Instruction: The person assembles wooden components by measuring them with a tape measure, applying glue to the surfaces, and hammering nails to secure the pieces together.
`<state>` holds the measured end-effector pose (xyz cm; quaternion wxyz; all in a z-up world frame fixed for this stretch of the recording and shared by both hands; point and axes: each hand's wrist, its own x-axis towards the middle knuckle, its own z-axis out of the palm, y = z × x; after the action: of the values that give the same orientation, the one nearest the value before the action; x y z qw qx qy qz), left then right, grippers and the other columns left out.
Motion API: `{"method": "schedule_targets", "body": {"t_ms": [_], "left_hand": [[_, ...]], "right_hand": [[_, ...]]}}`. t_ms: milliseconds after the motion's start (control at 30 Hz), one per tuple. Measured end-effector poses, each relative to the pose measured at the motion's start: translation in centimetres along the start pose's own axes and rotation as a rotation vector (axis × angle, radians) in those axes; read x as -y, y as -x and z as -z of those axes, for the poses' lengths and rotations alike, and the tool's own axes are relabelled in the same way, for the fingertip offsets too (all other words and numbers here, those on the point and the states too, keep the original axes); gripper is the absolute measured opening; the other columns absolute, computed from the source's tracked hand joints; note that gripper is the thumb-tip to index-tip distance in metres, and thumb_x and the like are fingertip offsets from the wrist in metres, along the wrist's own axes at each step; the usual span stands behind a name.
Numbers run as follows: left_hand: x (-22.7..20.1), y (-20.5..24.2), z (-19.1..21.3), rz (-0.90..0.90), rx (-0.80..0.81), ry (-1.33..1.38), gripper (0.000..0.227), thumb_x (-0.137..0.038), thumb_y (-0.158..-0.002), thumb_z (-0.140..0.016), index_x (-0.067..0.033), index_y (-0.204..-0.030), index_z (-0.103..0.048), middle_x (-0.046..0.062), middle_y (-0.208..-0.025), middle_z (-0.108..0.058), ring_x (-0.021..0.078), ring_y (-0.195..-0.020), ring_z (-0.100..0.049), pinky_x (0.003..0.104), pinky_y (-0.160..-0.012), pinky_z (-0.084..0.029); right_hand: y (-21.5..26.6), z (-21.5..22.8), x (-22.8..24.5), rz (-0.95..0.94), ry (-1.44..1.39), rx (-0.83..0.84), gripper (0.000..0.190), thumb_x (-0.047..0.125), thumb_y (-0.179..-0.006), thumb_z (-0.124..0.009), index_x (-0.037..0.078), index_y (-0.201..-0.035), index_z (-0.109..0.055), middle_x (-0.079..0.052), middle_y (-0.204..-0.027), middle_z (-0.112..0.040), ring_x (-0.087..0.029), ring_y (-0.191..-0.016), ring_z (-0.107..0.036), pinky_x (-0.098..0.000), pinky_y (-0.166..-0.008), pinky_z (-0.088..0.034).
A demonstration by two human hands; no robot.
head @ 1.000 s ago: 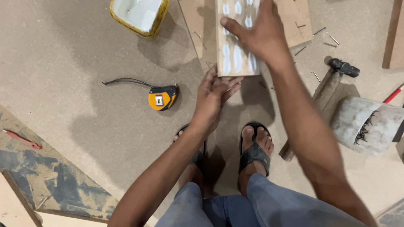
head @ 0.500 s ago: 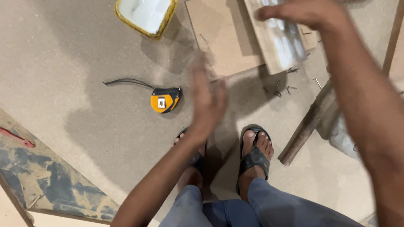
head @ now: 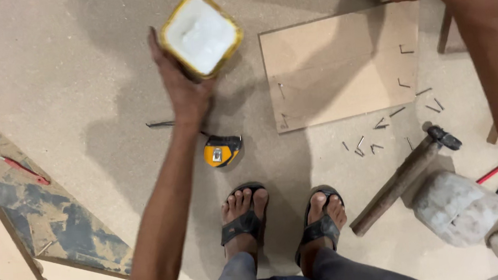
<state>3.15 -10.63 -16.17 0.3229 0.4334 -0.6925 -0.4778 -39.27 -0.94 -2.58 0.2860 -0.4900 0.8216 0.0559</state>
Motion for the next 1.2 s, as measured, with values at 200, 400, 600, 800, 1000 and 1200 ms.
{"method": "schedule_targets", "body": {"t_ms": [200,400,600,800,1000,1200], "left_hand": [[1.5,-3.4,7.6,0.169,0.099,-0.124,0.109,-0.011,-0.097,-0.088,-0.0085,-0.165,-0.003,0.019,-0.156,-0.054,0.0312,-0.144,-0.057,0.041,-0.124,-0.048],[0.1,-0.5,8.7,0.133,-0.006,-0.224,0.084,-0.005,-0.107,-0.071,0.0009,-0.164,-0.01,0.026,-0.164,-0.04,0.0377,-0.155,-0.043,0.046,-0.134,-0.034],[-6.1,8.9,2.9,0.062,0.088,-0.382,0.07,-0.003,-0.097,-0.061,0.0028,-0.16,-0.032,0.021,-0.164,-0.04,0.0445,-0.155,-0.036,0.052,-0.13,-0.027],[-9.9,13.1,-7.2,0.082,0.386,-0.227,0.075,-0.014,-0.096,-0.07,0.0157,-0.152,-0.029,0.035,-0.135,-0.05,0.0449,-0.124,-0.049,0.053,-0.108,-0.043],[-11.1,10.5,-7.5,0.742,0.468,0.145,0.053,-0.022,-0.099,-0.065,0.0101,-0.14,-0.056,0.031,-0.114,-0.068,0.0393,-0.101,-0.066,0.039,-0.082,-0.054],[-14.6,10.5,-5.6,0.692,0.409,0.823,0.077,-0.017,-0.092,-0.07,-0.0017,-0.15,-0.021,0.016,-0.136,-0.053,0.0257,-0.123,-0.062,0.046,-0.104,-0.059]], "right_hand": [[-3.8,-2.0,5.1,0.182,0.321,0.183,0.102,0.001,-0.063,-0.089,0.011,-0.153,-0.042,-0.024,-0.138,-0.059,-0.04,-0.124,-0.059,-0.0497,-0.108,-0.046],[-0.9,-2.9,4.2,0.252,0.193,0.011,0.078,-0.001,-0.087,-0.074,0.002,-0.155,-0.037,-0.032,-0.139,-0.055,-0.048,-0.125,-0.057,-0.0572,-0.108,-0.044],[11.3,-9.0,-3.3,0.118,-0.09,-0.491,0.075,0.006,-0.107,-0.072,-0.005,-0.163,-0.023,-0.035,-0.152,-0.049,-0.048,-0.141,-0.049,-0.0503,-0.121,-0.042],[18.2,-16.3,-4.4,-0.147,-0.252,-0.422,0.086,0.007,-0.101,-0.072,-0.009,-0.167,-0.019,-0.039,-0.14,-0.052,-0.051,-0.128,-0.052,-0.0535,-0.11,-0.044],[18.4,-16.1,-5.7,-0.161,-0.464,-0.564,0.08,0.006,-0.098,-0.079,-0.007,-0.158,-0.027,-0.029,-0.132,-0.057,-0.036,-0.116,-0.062,-0.0452,-0.101,-0.053],[19.2,-14.8,-5.8,-0.271,-0.993,-0.524,0.082,0.002,-0.095,-0.071,-0.003,-0.165,-0.028,-0.014,-0.119,-0.06,-0.019,-0.106,-0.064,-0.0301,-0.088,-0.057]]}}
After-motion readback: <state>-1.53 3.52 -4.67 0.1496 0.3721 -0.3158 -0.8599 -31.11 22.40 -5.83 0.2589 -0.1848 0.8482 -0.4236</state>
